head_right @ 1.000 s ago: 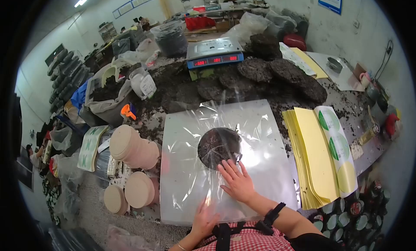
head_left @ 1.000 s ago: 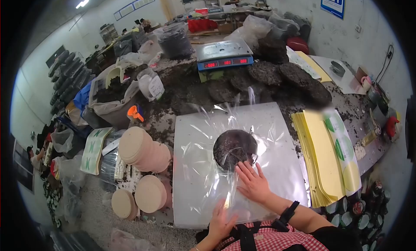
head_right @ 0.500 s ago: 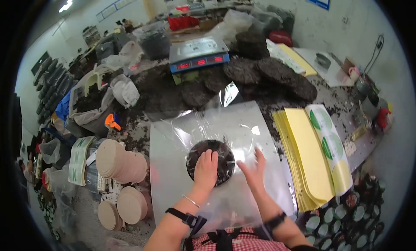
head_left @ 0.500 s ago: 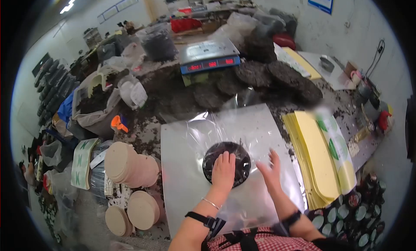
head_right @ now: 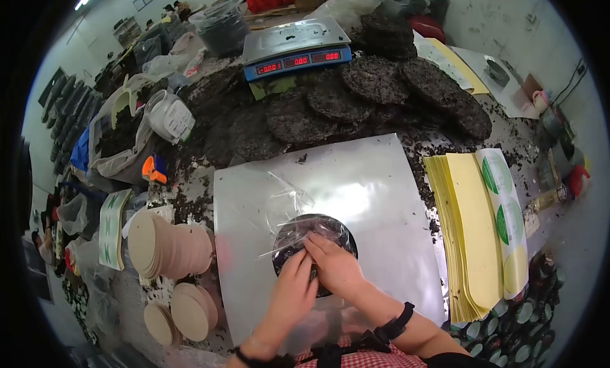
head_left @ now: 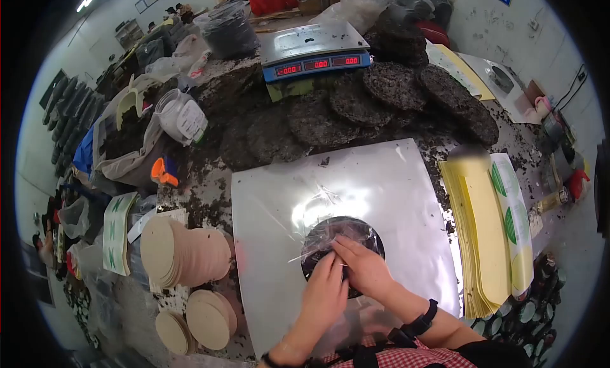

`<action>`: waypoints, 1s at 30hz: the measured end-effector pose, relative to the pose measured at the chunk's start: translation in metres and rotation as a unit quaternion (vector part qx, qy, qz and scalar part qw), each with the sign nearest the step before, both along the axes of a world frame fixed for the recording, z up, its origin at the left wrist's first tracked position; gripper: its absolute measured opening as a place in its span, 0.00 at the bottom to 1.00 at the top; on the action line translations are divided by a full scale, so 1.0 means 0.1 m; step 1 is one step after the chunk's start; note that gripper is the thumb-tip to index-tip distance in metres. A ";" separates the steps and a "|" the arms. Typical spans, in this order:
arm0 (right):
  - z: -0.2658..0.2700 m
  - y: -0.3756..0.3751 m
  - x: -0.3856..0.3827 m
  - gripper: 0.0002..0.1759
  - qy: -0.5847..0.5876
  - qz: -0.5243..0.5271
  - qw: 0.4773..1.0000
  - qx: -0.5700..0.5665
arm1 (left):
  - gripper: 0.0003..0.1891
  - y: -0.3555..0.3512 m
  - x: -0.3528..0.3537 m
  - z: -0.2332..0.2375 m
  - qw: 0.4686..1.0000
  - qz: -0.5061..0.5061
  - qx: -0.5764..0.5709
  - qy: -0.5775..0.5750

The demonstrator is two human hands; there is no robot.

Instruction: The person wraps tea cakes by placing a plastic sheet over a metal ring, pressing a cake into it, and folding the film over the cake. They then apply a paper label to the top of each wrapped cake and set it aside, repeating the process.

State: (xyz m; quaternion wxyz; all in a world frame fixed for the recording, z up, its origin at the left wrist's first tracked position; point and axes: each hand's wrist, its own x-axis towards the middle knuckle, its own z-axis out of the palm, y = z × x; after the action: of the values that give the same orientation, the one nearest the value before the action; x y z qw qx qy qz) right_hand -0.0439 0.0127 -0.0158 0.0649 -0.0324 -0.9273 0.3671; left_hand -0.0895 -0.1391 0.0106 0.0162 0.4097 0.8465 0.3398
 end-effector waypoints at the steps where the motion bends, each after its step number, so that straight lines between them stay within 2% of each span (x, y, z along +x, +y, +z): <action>1: -0.02 0.03 -0.04 0.30 -0.003 -0.004 1.000 -0.004 | 0.24 -0.12 -0.01 0.00 1.000 -0.004 -0.004 -0.003; 3: -0.06 -0.02 -0.06 0.30 0.011 0.052 0.989 0.135 | 0.36 -0.42 -0.02 0.00 0.970 0.206 0.108 0.072; 4: -0.07 -0.01 -0.07 0.30 -0.023 0.063 0.991 0.116 | 0.35 -0.33 -0.19 -0.14 0.950 0.225 0.209 -0.054; 6: -0.03 0.06 -0.08 0.29 -0.004 0.099 0.990 0.103 | 0.33 -0.03 -0.60 -0.20 0.900 0.251 0.318 -0.160; 7: -0.02 0.10 -0.10 0.28 0.022 0.105 0.988 0.111 | 0.31 0.06 -0.69 -0.07 0.903 0.132 0.283 -0.296; 8: 0.05 0.16 -0.11 0.28 0.022 0.100 0.988 0.113 | 0.30 0.11 -0.72 -0.08 0.890 0.061 0.265 -0.365; 9: 0.14 0.24 -0.09 0.25 -0.068 0.143 0.984 0.079 | 0.29 0.15 -0.75 -0.09 0.871 -0.004 0.238 -0.431; 10: 0.17 0.32 -0.06 0.23 -0.159 0.183 0.969 0.041 | 0.28 0.09 -0.72 -0.21 0.948 -0.120 0.203 -0.214; 11: 0.13 0.37 0.01 0.23 -0.164 0.175 0.970 0.042 | 0.27 0.07 -0.70 -0.28 0.961 -0.226 0.159 0.021; 12: 0.07 0.39 0.07 0.20 0.004 0.129 0.990 -0.054 | 0.27 0.04 -0.67 -0.32 0.959 -0.233 0.162 0.018; 13: 0.07 0.35 0.10 0.17 0.171 0.078 0.970 -0.151 | 0.24 -0.02 -0.62 -0.28 0.968 -0.198 0.151 0.035; 14: 0.14 0.30 0.14 0.25 0.133 0.012 0.980 -0.147 | 0.21 -0.08 -0.56 -0.26 0.976 -0.159 0.139 0.049; 15: 0.12 0.23 0.11 0.25 0.125 0.012 0.980 -0.152 | 0.21 -0.06 -0.53 -0.25 0.978 -0.157 0.135 0.040; 17: 0.11 0.11 0.00 0.27 0.030 -0.006 0.999 0.023 | 0.20 0.11 -0.57 -0.19 0.989 -0.146 -0.027 0.009; 18: 0.18 0.07 -0.04 0.33 -0.061 -0.010 0.996 0.057 | 0.19 0.16 -0.56 -0.17 0.988 -0.137 -0.068 0.019; 19: 0.17 0.04 -0.04 0.33 -0.053 -0.008 0.997 0.058 | 0.19 0.14 -0.53 -0.20 0.988 -0.134 -0.069 0.026; 21: 0.05 0.00 -0.05 0.32 -0.011 -0.017 0.989 0.147 | 0.19 0.10 -0.50 -0.28 0.990 -0.116 -0.073 0.027; 22: 0.03 -0.02 -0.04 0.31 -0.038 -0.025 0.984 0.173 | 0.19 0.07 -0.46 -0.23 0.989 -0.121 -0.071 0.039; 24: -0.13 -0.02 -0.08 0.32 -0.015 -0.026 0.976 0.213 | 0.24 0.03 -0.43 -0.13 0.981 -0.100 0.150 -0.073; 25: -0.18 -0.06 -0.02 0.33 -0.010 -0.017 0.969 0.247 | 0.24 0.04 -0.45 -0.09 0.980 -0.117 0.146 -0.071; 27: -0.13 -0.11 0.20 0.33 -0.012 -0.005 0.978 0.206 | 0.30 0.13 -0.44 -0.14 0.989 -0.135 -0.058 0.034; 29: -0.04 -0.04 0.30 0.33 0.004 0.041 0.990 0.134 | 0.33 0.17 -0.41 -0.23 0.986 -0.129 -0.083 0.068; 30: -0.04 -0.07 0.46 0.31 0.082 0.008 0.995 0.062 | 0.32 0.17 -0.39 -0.25 0.983 -0.113 -0.112 0.094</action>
State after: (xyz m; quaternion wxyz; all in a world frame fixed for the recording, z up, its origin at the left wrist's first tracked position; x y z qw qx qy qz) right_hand 0.0026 0.0057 -0.0197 0.1394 0.0088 -0.9401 0.3110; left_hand -0.1285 -0.1219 -0.0147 0.0210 0.5279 0.8255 0.1987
